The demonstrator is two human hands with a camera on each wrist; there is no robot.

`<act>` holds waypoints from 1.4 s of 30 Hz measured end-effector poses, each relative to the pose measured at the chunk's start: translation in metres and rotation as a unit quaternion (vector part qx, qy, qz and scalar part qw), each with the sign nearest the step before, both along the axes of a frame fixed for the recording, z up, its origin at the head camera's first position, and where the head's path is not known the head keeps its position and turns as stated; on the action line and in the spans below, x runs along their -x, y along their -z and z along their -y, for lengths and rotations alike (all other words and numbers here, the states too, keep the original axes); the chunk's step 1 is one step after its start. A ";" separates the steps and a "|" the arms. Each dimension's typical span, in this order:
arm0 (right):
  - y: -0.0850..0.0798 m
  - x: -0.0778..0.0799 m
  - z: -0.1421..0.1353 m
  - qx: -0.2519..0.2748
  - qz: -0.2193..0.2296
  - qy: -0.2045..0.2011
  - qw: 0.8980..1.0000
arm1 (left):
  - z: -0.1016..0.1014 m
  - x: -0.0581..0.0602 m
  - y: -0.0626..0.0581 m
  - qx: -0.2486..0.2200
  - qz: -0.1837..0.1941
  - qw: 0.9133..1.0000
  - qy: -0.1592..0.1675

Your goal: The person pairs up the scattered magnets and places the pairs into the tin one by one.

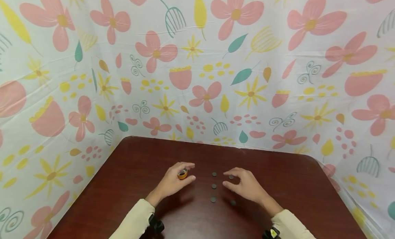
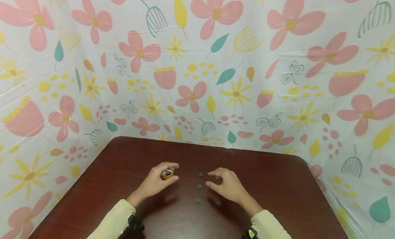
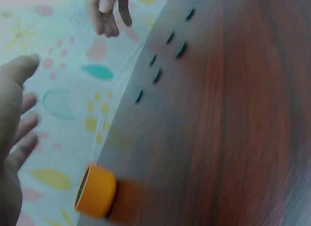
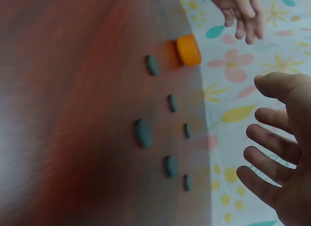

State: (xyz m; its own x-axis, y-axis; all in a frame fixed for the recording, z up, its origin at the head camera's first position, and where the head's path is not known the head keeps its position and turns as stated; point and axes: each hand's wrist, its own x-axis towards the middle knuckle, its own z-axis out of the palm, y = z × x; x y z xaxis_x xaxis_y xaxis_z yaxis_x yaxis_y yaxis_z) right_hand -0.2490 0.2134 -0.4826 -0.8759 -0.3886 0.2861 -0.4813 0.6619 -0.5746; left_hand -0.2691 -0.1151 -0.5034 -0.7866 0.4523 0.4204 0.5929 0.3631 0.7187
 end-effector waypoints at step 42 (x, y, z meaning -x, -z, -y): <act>0.054 -0.035 -0.033 -0.008 0.090 -0.005 0.996 | -0.057 -0.002 0.058 0.135 0.072 0.985 0.083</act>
State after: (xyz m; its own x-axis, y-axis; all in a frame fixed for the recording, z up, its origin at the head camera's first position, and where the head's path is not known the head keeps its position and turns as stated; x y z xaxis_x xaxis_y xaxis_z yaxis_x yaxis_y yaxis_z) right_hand -0.2138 0.2467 -0.5367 -0.9086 -0.4003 0.1192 -0.3782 0.6674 -0.6415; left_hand -0.2671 -0.0584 -0.5612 -0.7347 0.6600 0.1569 0.5593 0.4585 0.6906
